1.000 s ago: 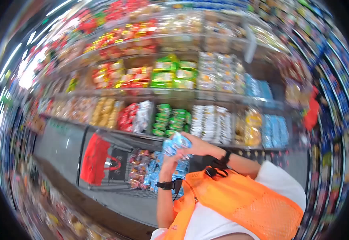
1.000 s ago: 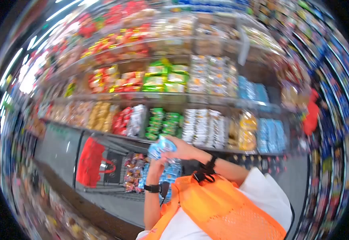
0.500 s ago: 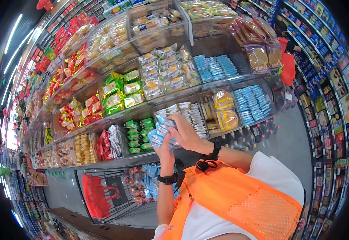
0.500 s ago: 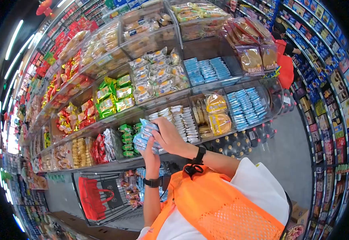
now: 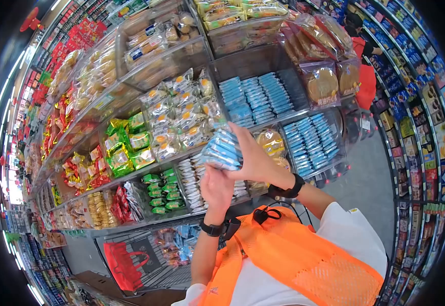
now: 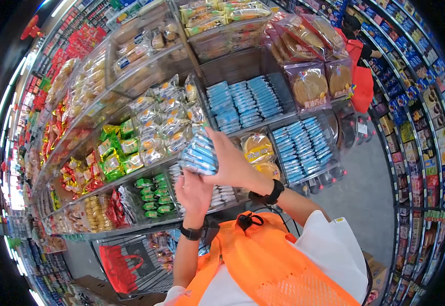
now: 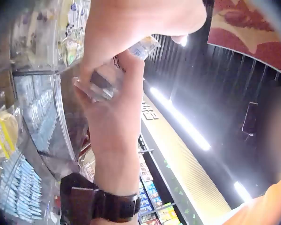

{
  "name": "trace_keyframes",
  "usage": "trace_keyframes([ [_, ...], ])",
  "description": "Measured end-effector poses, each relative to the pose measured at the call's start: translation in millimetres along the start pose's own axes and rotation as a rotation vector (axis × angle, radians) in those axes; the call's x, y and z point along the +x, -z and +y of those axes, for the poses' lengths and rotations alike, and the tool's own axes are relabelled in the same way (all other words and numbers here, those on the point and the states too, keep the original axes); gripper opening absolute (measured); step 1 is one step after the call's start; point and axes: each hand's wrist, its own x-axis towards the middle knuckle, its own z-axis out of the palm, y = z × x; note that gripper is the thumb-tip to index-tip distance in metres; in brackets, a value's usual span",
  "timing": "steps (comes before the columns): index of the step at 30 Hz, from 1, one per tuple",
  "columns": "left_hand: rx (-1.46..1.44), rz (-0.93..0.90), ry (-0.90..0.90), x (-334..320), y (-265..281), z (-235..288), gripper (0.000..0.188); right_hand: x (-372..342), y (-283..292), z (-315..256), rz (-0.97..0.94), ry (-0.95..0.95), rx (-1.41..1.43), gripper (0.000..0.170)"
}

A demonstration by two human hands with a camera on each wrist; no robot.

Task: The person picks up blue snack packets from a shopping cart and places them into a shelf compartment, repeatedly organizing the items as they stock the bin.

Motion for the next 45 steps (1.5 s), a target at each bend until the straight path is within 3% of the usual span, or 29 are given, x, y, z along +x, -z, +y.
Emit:
trace_keyframes([
  [3,0.158,-0.083,0.028,33.5,-1.1,-23.1,0.072,12.9,39.2,21.8,-0.008,-0.076,0.005,0.11],
  [4,0.293,0.054,0.146,46.4,-9.3,-23.3,0.064,17.3,52.9,33.4,0.037,-0.044,-0.006,0.109],
  [7,1.335,-0.324,0.041,114.4,-22.7,-4.2,0.046,37.9,97.0,75.4,0.211,0.01,-0.107,0.109],
  [10,1.802,-0.718,-0.117,182.3,-32.8,-6.8,0.041,48.8,131.6,104.3,0.327,-0.126,-0.31,0.108],
  [13,2.275,-0.966,0.039,239.5,-22.4,-33.4,0.053,49.5,143.2,125.2,0.309,-0.18,-0.46,0.108],
  [16,2.396,-1.07,0.271,271.0,0.8,-73.8,0.055,45.8,144.5,130.5,0.283,-0.16,-0.508,0.108],
  [20,2.732,-1.132,0.362,289.6,14.0,-110.1,0.043,53.4,156.4,129.7,0.165,-0.236,-0.51,0.108],
  [23,2.742,-1.067,0.513,289.9,13.2,-126.9,0.042,70.5,170.2,131.0,0.061,-0.2,-0.537,0.109],
  [24,2.76,-1.089,0.432,291.1,28.9,-135.5,0.035,80.5,176.5,125.0,0.015,-0.19,-0.544,0.109],
  [27,2.752,-0.876,0.299,302.7,83.0,-164.6,0.029,105.8,182.1,115.7,-0.203,-0.182,-0.685,0.104],
  [28,2.662,-0.827,0.397,310.2,87.3,-169.6,0.024,113.0,182.9,117.3,-0.322,-0.175,-0.77,0.103],
  [31,2.659,-1.171,0.107,307.3,64.1,-141.0,0.022,115.9,169.1,133.5,-0.578,-0.096,-0.943,0.104],
  [32,2.636,-0.973,0.188,310.9,58.2,-139.7,0.024,117.3,164.0,135.2,-0.637,-0.091,-0.944,0.106],
  [35,2.623,-1.354,0.011,327.9,42.9,-117.4,0.022,123.7,155.0,148.7,-0.761,-0.039,-0.839,0.109],
  [36,2.641,-1.259,0.14,330.9,29.5,-115.6,0.022,128.7,153.5,154.7,-0.791,-0.017,-0.789,0.111],
  [39,2.61,-1.254,0.289,339.9,35.6,-105.7,0.018,151.6,144.0,165.8,-0.949,-0.175,-0.607,0.114],
  [42,2.568,-1.385,0.352,341.8,27.4,-90.1,0.019,162.7,135.1,174.7,-1.055,-0.277,-0.525,0.119],
  [45,2.635,-1.462,0.259,344.5,26.0,-87.5,0.027,170.0,122.8,198.1,-1.13,-0.258,-0.434,0.123],
])
